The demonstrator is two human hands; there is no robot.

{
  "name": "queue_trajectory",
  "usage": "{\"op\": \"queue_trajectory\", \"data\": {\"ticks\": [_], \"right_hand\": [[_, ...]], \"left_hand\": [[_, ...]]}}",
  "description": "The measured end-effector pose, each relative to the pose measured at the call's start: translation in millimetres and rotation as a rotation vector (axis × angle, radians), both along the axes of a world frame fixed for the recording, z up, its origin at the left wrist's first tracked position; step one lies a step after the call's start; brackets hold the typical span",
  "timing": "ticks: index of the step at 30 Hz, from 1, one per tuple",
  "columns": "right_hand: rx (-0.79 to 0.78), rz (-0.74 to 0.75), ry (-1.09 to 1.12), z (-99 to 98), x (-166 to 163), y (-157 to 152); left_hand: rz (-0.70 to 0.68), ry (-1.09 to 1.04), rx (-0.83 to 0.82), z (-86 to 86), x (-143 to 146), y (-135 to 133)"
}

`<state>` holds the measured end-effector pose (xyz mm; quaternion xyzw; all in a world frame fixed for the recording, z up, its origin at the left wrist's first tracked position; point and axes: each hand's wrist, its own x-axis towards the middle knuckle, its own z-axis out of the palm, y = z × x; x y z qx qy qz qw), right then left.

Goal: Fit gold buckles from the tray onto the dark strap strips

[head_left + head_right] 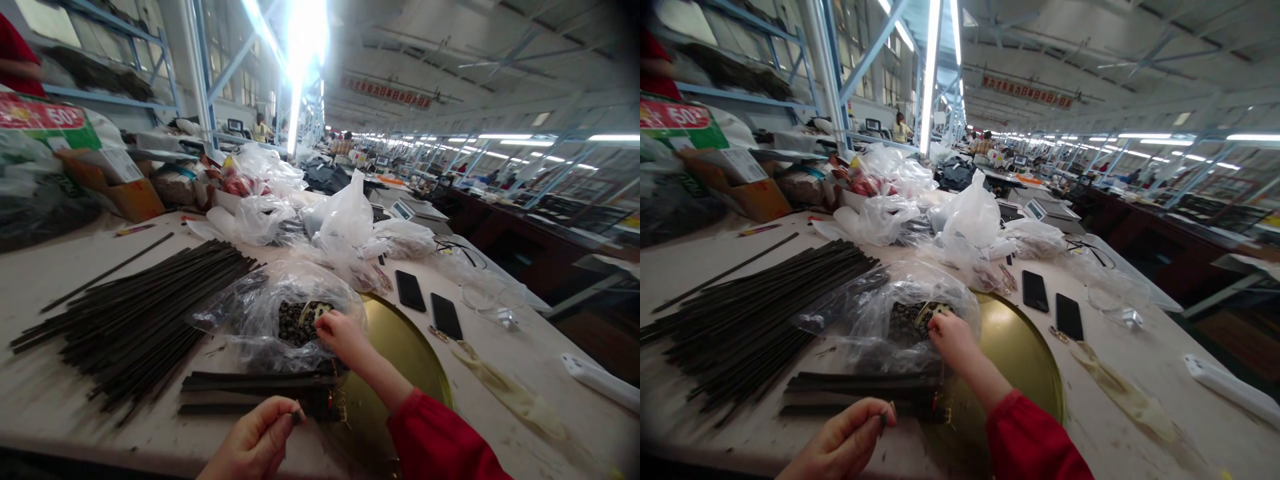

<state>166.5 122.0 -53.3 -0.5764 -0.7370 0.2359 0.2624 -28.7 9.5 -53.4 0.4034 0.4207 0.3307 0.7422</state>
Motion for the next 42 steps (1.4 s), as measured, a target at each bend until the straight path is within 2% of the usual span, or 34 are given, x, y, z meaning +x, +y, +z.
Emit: {"op": "queue_trajectory", "data": {"ticks": [3, 6, 10, 13, 15, 17, 19, 21, 26, 29, 35, 39, 42], "right_hand": [[-0.034, 0.052, -0.053, -14.5, -6.3, 13.3], [-0.025, 0.04, -0.049, -18.5, -9.9, 12.1], [0.026, -0.031, 0.045, -6.6, -7.1, -1.6], [0.03, -0.057, 0.156, 7.6, -9.7, -25.9], [-0.014, -0.046, 0.281, 16.4, -15.1, -47.5], [-0.102, -0.048, 0.517, 23.4, -21.1, -68.8], [-0.17, -0.079, 0.755, 28.0, -25.8, -85.9], [-0.164, -0.12, 0.863, 30.3, -28.6, -97.3], [-0.078, -0.182, 0.878, 28.9, -31.4, -109.4], [-0.062, -0.154, 0.844, 26.8, -32.6, -114.3], [0.076, -0.091, 0.553, 25.1, -30.6, -122.4], [0.126, -0.066, 0.511, 23.1, -30.8, -122.8], [0.156, -0.125, 0.578, 19.8, -34.7, -123.0]], "left_hand": [[0.007, 0.008, 0.0, -2.7, 0.0, 4.5], [0.015, 0.03, -0.007, -2.8, 0.6, 5.5], [0.042, 0.088, 0.036, 1.1, 4.2, 14.3], [0.081, 0.147, 0.143, 8.8, 8.5, 29.9], [0.113, 0.213, 0.255, 16.6, 12.0, 39.2], [0.136, 0.279, 0.339, 25.3, 15.8, 42.6], [0.142, 0.31, 0.384, 33.0, 19.6, 39.0], [0.135, 0.342, 0.426, 38.9, 22.3, 30.8], [0.155, 0.483, 0.532, 45.8, 22.3, 11.8], [0.156, 0.548, 0.585, 45.3, 19.8, 5.1], [0.062, 0.692, 0.672, 39.9, 17.6, -3.5], [0.089, 0.632, 0.67, 40.2, 23.5, -6.4], [0.169, 0.541, 0.667, 40.1, 29.1, -10.0]]}}
